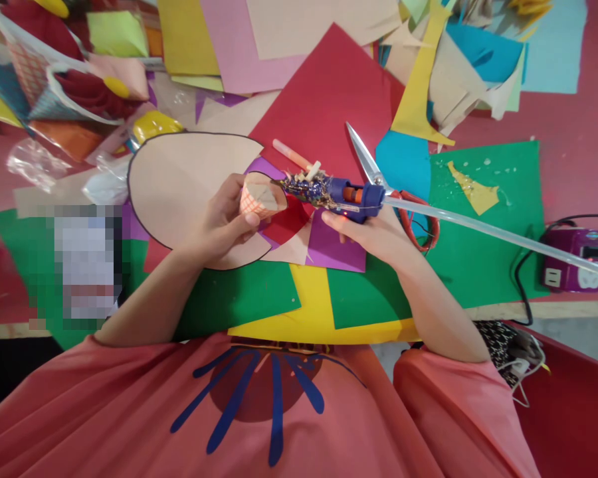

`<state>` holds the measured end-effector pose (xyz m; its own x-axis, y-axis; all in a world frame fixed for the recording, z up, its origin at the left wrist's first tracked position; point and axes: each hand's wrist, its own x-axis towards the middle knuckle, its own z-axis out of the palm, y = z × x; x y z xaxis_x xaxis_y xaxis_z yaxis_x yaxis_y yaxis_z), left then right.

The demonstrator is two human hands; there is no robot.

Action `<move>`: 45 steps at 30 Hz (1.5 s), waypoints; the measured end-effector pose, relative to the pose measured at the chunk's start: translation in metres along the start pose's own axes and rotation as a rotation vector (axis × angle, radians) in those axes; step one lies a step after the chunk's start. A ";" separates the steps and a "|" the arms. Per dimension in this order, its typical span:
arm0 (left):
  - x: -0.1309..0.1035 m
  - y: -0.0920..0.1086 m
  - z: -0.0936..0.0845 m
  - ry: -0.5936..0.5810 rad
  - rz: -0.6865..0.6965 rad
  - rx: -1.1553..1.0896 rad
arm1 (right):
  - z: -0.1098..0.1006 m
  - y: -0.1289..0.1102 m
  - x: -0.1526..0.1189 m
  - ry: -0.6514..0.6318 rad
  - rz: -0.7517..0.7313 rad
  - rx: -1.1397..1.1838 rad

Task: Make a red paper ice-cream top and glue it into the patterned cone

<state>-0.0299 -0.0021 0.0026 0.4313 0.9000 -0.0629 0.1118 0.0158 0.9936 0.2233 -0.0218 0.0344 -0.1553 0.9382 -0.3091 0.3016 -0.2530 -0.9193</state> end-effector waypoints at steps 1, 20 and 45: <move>0.000 0.000 0.000 -0.010 0.000 -0.019 | 0.000 0.000 0.000 -0.001 0.001 0.003; 0.002 0.008 0.002 -0.002 -0.046 -0.068 | 0.001 0.000 0.001 -0.011 -0.005 0.018; 0.002 0.003 0.002 0.011 0.021 -0.148 | 0.001 0.003 0.001 0.024 -0.001 0.016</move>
<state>-0.0271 -0.0010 0.0054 0.4224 0.9055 -0.0418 -0.0307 0.0603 0.9977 0.2234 -0.0219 0.0308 -0.1331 0.9438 -0.3026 0.2866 -0.2556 -0.9233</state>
